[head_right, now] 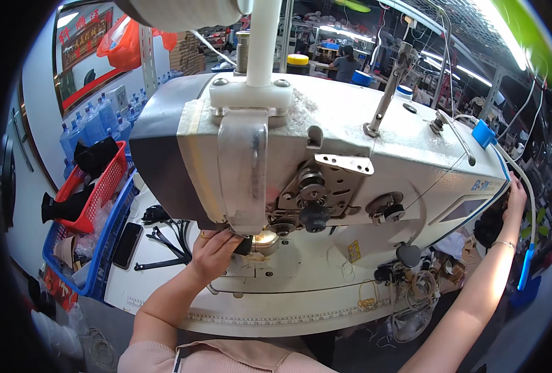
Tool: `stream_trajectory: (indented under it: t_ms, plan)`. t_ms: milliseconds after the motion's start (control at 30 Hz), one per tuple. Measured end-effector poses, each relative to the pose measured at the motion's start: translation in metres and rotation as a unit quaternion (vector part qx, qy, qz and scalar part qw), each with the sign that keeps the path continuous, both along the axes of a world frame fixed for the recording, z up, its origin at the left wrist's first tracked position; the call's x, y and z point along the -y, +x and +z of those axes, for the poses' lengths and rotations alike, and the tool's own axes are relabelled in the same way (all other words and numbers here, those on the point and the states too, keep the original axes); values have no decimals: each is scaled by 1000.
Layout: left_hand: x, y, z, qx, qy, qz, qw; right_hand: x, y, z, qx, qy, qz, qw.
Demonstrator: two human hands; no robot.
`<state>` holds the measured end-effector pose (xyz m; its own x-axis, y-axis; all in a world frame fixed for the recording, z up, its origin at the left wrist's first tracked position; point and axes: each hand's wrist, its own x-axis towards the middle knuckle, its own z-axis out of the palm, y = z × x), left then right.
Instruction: Stitching the leather upper components of a shoe using an industrial sewing machine.
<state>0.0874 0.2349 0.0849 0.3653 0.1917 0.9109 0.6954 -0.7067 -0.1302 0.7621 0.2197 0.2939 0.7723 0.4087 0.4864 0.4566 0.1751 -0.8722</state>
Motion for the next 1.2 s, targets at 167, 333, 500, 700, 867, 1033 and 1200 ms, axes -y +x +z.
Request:
stream_trajectory:
  t_ms: [167, 333, 500, 700, 867, 1033, 1200]
  plan:
    - [6, 4, -4, 124, -58, 17, 990, -6, 8, 10, 42, -36, 9, 998]
    - [3, -2, -2, 12, -19, 14, 1000, -2, 1, 10, 29, -46, 8, 998]
    - [0, 1, -3, 32, -43, -24, 998, 2, -14, 14, 11, -50, 2, 999]
    - [1, 0, -7, 33, -70, -43, 996, 1, -13, 5, 15, -11, -12, 1000]
    - [-1, 0, -9, 28, -80, -50, 995, -6, 14, -6, -9, 44, 5, 999]
    - [0, -1, -9, 20, -82, -38, 996, -14, 36, -52, 71, 138, 64, 986]
    - [-2, 1, -6, 26, -71, -52, 996, 4, 19, -150, 359, -47, -221, 905]
